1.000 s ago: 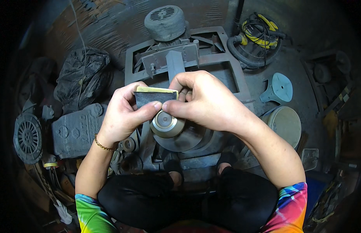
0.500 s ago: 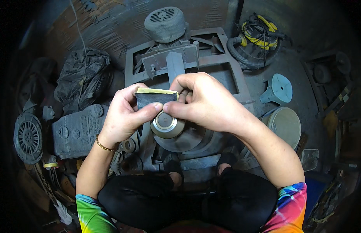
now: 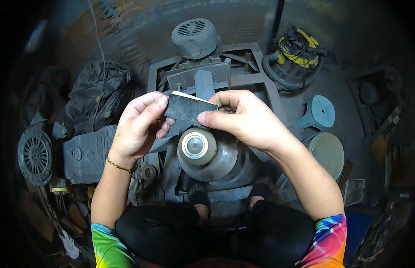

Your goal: The person cleans and sands a small circular part using sandpaper, then wraps yellow tape around the exterior edge of the part.

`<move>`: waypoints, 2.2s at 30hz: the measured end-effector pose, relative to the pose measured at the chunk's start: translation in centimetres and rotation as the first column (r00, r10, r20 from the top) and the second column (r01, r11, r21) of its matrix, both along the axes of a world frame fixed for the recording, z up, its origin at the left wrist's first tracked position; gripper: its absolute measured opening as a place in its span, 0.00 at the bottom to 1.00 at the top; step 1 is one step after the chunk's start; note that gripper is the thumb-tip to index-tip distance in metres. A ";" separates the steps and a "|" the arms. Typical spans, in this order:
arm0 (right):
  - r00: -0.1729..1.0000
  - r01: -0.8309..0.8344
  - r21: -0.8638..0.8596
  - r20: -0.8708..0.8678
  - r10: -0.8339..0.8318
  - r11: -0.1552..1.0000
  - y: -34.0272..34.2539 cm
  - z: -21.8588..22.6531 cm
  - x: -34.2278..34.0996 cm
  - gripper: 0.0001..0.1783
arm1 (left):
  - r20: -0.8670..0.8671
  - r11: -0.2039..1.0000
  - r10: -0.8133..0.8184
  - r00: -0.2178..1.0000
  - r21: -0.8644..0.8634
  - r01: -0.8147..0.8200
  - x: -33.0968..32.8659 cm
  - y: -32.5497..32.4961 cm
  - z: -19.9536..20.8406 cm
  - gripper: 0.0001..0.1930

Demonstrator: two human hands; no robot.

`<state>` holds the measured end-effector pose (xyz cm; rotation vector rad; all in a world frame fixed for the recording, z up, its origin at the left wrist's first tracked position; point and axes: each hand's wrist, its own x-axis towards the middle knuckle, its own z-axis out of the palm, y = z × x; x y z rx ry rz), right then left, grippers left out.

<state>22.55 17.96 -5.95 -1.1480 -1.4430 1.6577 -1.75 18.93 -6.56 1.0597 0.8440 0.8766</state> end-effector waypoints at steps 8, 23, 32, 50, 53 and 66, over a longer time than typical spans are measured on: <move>0.997 -0.032 0.005 -0.071 0.032 0.999 0.0 0.4 0.2 0.14 | -0.070 0.996 -0.016 0.997 0.087 0.022 0.0 -0.4 1.1 0.10; 0.973 -0.107 0.867 0.193 -0.130 0.486 -1.5 1.7 0.2 0.32 | -0.052 0.887 -0.133 0.990 0.439 0.142 -1.2 -2.3 2.4 0.13; 0.950 -0.108 0.923 0.205 -0.235 0.370 -3.9 2.7 0.4 0.27 | -0.133 0.957 -0.052 0.990 0.278 0.087 -0.4 -5.0 5.4 0.19; 0.983 -0.120 0.447 0.176 0.044 0.887 -9.3 -1.8 0.5 0.15 | -0.681 0.808 0.118 0.723 0.489 0.329 1.1 -10.7 2.6 0.06; 0.979 -0.050 0.375 0.203 -0.029 0.926 -9.0 -2.9 0.4 0.16 | -0.705 0.850 0.150 0.693 0.451 0.274 1.4 -10.1 2.1 0.06; 0.946 0.067 0.404 0.265 -0.187 0.912 -7.6 -4.1 -1.0 0.21 | -0.673 0.708 0.382 0.633 0.654 0.268 1.6 -7.5 0.3 0.16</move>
